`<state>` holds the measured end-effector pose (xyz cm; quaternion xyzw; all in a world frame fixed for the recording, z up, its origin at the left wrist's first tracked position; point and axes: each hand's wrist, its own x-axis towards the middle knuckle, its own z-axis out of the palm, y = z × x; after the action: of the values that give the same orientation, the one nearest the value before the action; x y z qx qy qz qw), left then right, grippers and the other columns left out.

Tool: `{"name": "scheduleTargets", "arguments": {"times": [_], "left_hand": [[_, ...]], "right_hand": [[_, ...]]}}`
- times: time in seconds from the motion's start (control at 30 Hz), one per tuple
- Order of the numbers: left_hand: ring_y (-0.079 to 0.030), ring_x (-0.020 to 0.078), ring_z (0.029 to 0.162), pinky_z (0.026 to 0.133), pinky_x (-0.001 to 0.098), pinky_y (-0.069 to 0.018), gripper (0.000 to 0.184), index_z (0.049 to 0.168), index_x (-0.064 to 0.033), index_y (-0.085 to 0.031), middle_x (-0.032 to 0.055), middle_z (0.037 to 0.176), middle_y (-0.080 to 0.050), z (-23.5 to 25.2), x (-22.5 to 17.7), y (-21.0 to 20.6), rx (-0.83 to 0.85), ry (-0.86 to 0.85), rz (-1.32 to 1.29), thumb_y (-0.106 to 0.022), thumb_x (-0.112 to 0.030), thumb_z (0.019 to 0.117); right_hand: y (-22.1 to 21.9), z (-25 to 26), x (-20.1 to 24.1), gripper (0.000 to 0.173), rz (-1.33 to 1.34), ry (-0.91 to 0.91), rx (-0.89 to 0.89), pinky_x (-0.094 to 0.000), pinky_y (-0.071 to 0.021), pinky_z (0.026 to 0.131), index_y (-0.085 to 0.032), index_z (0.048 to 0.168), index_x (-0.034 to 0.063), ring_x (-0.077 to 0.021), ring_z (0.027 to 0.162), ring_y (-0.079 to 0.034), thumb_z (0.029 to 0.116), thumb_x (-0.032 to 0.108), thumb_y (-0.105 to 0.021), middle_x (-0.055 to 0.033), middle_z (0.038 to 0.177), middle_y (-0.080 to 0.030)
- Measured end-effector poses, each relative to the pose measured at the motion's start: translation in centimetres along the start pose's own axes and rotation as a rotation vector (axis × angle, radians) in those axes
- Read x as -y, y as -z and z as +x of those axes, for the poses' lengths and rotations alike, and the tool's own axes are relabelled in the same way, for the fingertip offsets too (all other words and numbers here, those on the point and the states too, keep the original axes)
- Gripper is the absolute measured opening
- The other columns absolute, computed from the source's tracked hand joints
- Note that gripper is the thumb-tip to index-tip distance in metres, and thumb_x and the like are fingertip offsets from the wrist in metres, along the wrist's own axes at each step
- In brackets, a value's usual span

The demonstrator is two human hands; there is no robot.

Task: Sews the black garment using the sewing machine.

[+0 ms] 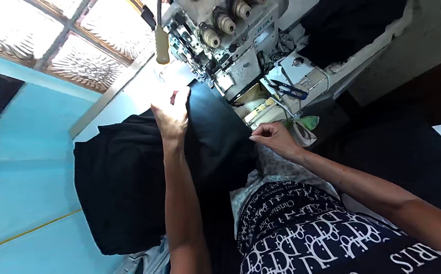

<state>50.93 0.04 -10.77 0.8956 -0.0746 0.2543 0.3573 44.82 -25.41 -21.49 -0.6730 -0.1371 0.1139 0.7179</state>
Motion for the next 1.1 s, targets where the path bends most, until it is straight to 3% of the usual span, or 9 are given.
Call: {"name": "scheduleTargets", "arguments": {"times": [0.07, 0.2, 0.27, 0.47, 0.73, 0.83, 0.93, 1.03, 1.1], "left_hand": [[-0.062, -0.0067, 0.085, 0.081, 0.014, -0.0518, 0.01, 0.097, 0.0027, -0.068, -0.004, 0.091, -0.069, -0.4, -0.7, 1.1, -0.025, -0.037, -0.131, -0.065, -0.007, 0.0967], [-0.062, -0.0071, 0.099, 0.089, 0.0159, -0.0518, 0.015, 0.108, -0.011, -0.072, -0.0162, 0.105, -0.07, -1.1, -2.2, 3.1, 0.033, -0.261, -0.309, -0.061, -0.004, 0.0995], [-0.061, -0.0084, 0.098, 0.088, 0.0146, -0.0506, 0.016, 0.107, -0.0139, -0.073, -0.0185, 0.104, -0.069, -1.2, -2.4, 2.9, 0.024, -0.286, -0.33, -0.063, -0.005, 0.0986], [-0.062, -0.0078, 0.08, 0.076, 0.0129, -0.0521, 0.004, 0.094, -0.001, -0.064, -0.0083, 0.087, -0.067, -0.3, -0.6, -0.3, -0.089, -0.118, -0.23, -0.067, -0.002, 0.0921], [-0.062, -0.0061, 0.083, 0.08, 0.0117, -0.0496, 0.018, 0.097, 0.0072, -0.069, 0.0055, 0.088, -0.07, 0.6, 1.1, -2.1, -0.042, -0.061, -0.078, -0.064, -0.011, 0.0978], [-0.065, 0.006, 0.088, 0.086, 0.0222, -0.05, 0.024, 0.104, 0.0048, -0.073, 0.0135, 0.097, -0.072, 0.8, 0.8, -2.1, 0.023, 0.024, 0.066, -0.063, -0.017, 0.0992], [-0.068, 0.0206, 0.092, 0.09, 0.0365, -0.0504, 0.025, 0.102, 0.0036, -0.075, 0.019, 0.099, -0.073, 1.1, 0.7, -2.5, 0.058, 0.017, 0.183, -0.062, -0.018, 0.099], [-0.068, 0.031, 0.088, 0.086, 0.0469, -0.0507, 0.026, 0.098, 0.0057, -0.074, 0.0227, 0.095, -0.072, 1.2, 0.6, -2.9, 0.093, -0.003, 0.271, -0.062, -0.018, 0.098], [-0.067, 0.0294, 0.086, 0.084, 0.0452, -0.0504, 0.026, 0.099, 0.0059, -0.072, 0.0215, 0.093, -0.07, 1.2, 0.5, -2.9, 0.1, 0.02, 0.278, -0.063, -0.019, 0.0975]], "right_hand": [[-0.3, -1.1, 0.6, 0.004, -0.042, 0.055, -0.032, -0.0183, -0.0442, 0.051, -0.07, 0.091, 0.0033, -0.0039, 0.055, -0.052, 0.0929, 0.006, -0.072, -0.0021, 0.072, -0.064], [-1.1, -1.5, -0.2, 0.005, -0.067, 0.129, -0.076, -0.0151, -0.0498, 0.062, -0.068, 0.09, 0.0004, 0.0012, 0.066, -0.058, 0.0899, 0.003, -0.072, -0.003, 0.083, -0.068], [-1.4, -1.6, -0.5, 0.005, -0.045, 0.14, -0.104, -0.0134, -0.0505, 0.064, -0.067, 0.087, -0.0004, 0.0024, 0.069, -0.06, 0.0883, 0.002, -0.072, -0.0034, 0.085, -0.069], [-1.7, -1.8, -0.8, 0.009, -0.015, 0.073, -0.167, -0.0137, -0.0467, 0.057, -0.063, 0.087, 0.0013, 0.0028, 0.061, -0.054, 0.0896, 0.003, -0.072, -0.0002, 0.077, -0.065], [-1.8, -1.6, -1.8, 0.01, -0.051, 0.092, -0.204, -0.0146, -0.0478, 0.06, -0.061, 0.087, -0.0001, 0.0012, 0.065, -0.056, 0.0908, 0.003, -0.07, -0.0032, 0.082, -0.066], [-1.7, -1.5, -1.9, 0.01, -0.098, 0.082, -0.209, -0.0178, -0.0476, 0.06, -0.061, 0.087, -0.0019, -0.0023, 0.065, -0.056, 0.0904, 0.002, -0.07, -0.0062, 0.082, -0.065], [-1.9, -1.3, -1.7, 0.01, -0.079, 0.06, -0.226, -0.016, -0.0457, 0.058, -0.059, 0.088, -0.0003, -0.0006, 0.061, -0.053, 0.0888, 0.0, -0.069, -0.0028, 0.076, -0.061], [-1.9, -1.2, -1.1, 0.015, -0.031, -0.023, -0.196, -0.0183, -0.0526, 0.062, -0.055, 0.1, -0.0012, -0.0022, 0.065, -0.059, 0.0907, -0.004, -0.068, -0.0045, 0.085, -0.062], [-1.9, -1.2, -0.5, 0.017, -0.022, -0.078, -0.175, -0.0203, -0.0539, 0.063, -0.054, 0.105, -0.0014, -0.0038, 0.066, -0.06, 0.0915, -0.006, -0.065, -0.0055, 0.09, -0.061]]}}
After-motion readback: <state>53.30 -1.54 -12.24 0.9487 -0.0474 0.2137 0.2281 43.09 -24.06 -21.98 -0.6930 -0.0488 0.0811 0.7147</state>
